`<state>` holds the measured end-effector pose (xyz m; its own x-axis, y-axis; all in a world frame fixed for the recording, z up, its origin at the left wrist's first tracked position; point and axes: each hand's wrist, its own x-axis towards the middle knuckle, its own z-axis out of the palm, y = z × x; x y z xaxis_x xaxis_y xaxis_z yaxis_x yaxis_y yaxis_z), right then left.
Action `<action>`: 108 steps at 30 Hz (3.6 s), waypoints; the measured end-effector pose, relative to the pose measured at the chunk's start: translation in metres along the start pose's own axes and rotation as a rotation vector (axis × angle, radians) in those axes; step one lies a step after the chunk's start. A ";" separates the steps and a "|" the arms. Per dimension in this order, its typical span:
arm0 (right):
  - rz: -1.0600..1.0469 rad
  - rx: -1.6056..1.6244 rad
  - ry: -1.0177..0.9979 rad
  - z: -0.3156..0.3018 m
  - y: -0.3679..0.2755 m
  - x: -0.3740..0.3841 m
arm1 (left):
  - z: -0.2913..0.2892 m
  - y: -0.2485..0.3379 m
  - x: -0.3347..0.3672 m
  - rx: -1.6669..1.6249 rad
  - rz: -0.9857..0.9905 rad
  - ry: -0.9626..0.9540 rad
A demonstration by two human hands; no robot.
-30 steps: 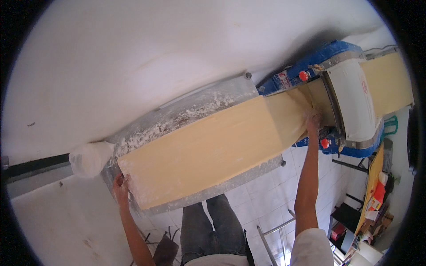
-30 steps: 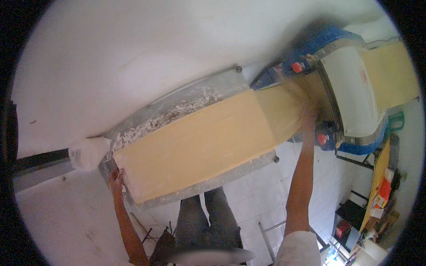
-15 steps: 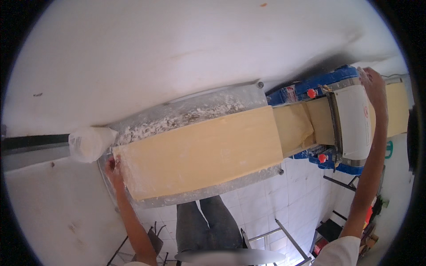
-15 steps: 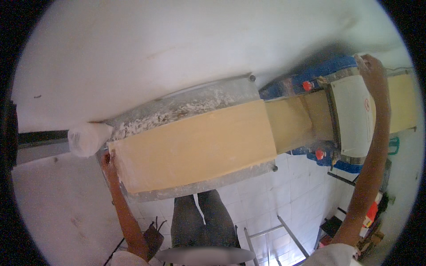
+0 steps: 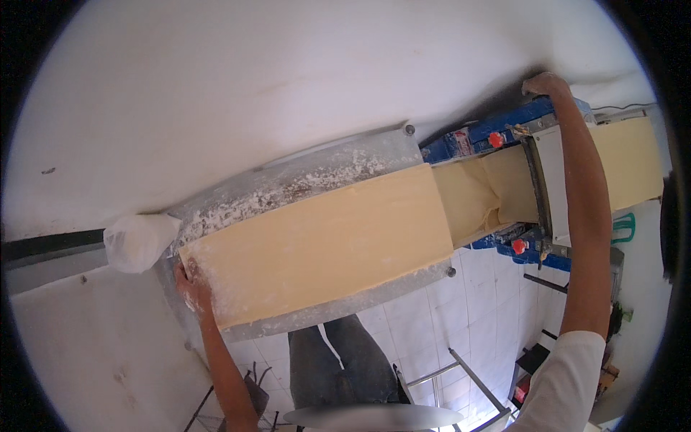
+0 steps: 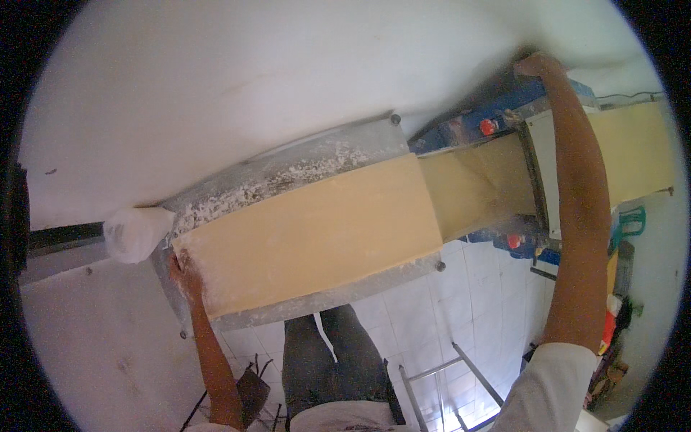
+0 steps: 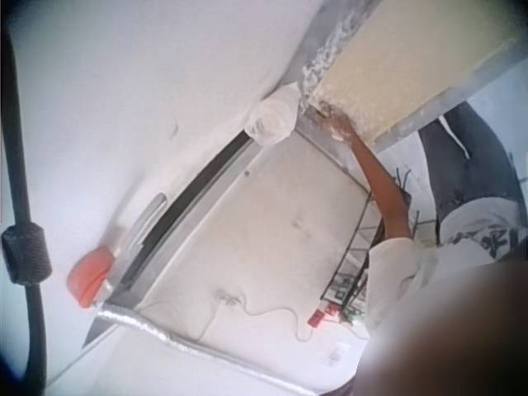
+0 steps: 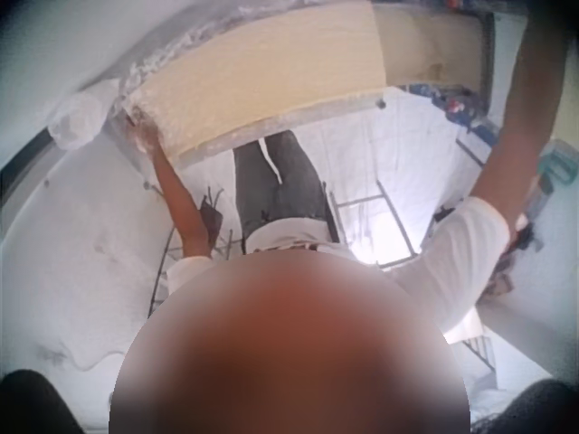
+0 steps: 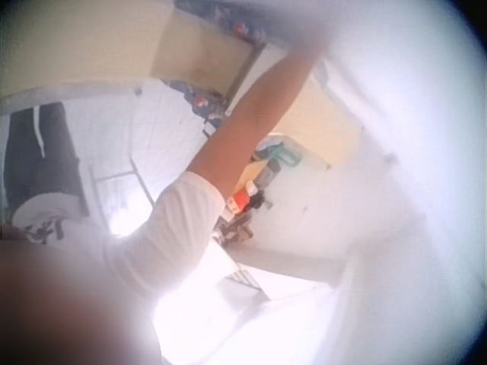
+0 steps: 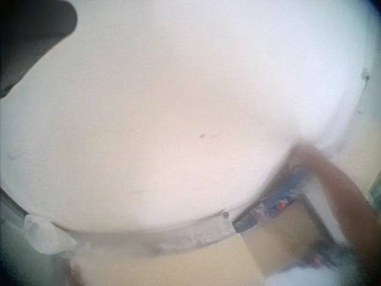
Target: The person feeds a sheet of dough through a dough sheeter, repeatedly folding and dusting it with flour to prevent sticking. The person adjusts the dough's position and guides it through the machine multiple times to achieve a uniform thickness.
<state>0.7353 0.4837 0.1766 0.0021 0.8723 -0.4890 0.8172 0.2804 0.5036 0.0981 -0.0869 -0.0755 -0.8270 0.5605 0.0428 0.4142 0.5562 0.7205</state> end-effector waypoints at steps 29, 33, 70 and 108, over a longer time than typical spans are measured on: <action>0.409 1.464 0.261 0.359 -0.263 -0.222 | -0.005 -0.032 0.012 0.188 0.087 -0.065; 0.462 1.743 0.414 0.385 -0.289 -0.226 | -0.007 -0.046 0.013 0.149 0.119 -0.039; -0.344 1.219 0.707 0.196 -0.346 -0.186 | -0.008 -0.017 -0.002 0.084 0.163 0.025; -0.655 1.066 0.409 0.131 -0.366 -0.129 | -0.007 0.002 -0.004 0.125 0.077 0.012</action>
<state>0.5110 0.2159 -0.0380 -0.5855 0.8065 -0.0820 0.6509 0.4074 -0.6406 0.0992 -0.0925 -0.0692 -0.7951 0.5976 0.1037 0.5204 0.5843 0.6227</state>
